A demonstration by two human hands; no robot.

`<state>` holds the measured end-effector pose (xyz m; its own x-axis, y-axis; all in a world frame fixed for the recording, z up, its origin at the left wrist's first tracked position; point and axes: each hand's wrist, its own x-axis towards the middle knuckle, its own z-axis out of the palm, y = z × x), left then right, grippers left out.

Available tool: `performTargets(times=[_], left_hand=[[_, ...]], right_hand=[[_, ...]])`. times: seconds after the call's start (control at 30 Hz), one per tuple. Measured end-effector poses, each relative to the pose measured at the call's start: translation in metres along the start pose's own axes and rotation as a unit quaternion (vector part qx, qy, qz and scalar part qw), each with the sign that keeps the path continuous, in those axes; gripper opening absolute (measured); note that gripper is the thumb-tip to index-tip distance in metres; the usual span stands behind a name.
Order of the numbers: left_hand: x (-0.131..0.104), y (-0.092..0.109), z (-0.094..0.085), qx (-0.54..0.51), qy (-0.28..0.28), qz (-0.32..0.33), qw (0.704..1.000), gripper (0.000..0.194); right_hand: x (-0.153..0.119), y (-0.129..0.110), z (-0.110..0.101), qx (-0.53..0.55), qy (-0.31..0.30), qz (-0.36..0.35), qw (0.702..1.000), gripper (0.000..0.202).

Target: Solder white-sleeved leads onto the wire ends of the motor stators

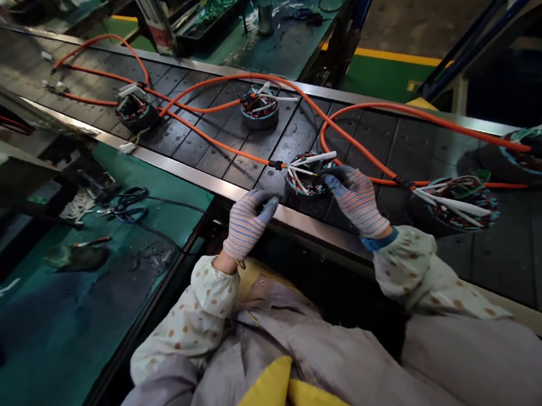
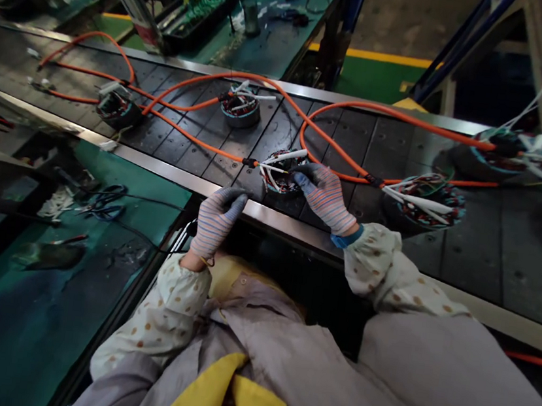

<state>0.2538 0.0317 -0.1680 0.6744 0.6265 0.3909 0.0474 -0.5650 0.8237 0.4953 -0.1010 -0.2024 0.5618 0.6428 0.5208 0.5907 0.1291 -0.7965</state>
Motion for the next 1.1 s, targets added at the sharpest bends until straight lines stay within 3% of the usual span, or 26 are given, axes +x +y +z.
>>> performTargets(times=[0.17,0.43,0.57,0.67,0.73,0.87,1.1], left_hand=[[-0.007,-0.003,0.006,-0.04,0.009,-0.071,0.997,0.024],[-0.018,-0.007,0.011,-0.107,0.006,-0.134,0.985,0.028],[-0.028,-0.009,0.014,-0.137,0.011,-0.154,0.979,0.031],[-0.039,-0.014,0.015,-0.142,0.011,-0.171,0.975,0.033],[-0.048,-0.019,0.014,-0.138,0.013,-0.188,0.972,0.036],[-0.063,-0.03,0.008,-0.12,0.016,-0.202,0.972,0.041],[-0.073,-0.042,0.0,-0.146,0.034,-0.219,0.964,0.052]], right_hand=[[0.002,-0.007,-0.007,0.067,-0.019,0.081,0.994,0.062],[0.002,-0.011,-0.013,0.025,-0.026,0.038,0.999,0.062],[0.001,-0.013,-0.018,-0.057,-0.019,-0.08,0.995,0.047],[-0.002,-0.018,-0.02,-0.178,-0.018,-0.215,0.96,0.039],[-0.006,-0.022,-0.016,-0.251,-0.051,-0.247,0.935,0.042],[-0.013,-0.029,0.001,-0.359,-0.102,-0.222,0.901,0.056],[-0.013,-0.026,0.015,-0.36,-0.03,-0.18,0.915,0.038]])
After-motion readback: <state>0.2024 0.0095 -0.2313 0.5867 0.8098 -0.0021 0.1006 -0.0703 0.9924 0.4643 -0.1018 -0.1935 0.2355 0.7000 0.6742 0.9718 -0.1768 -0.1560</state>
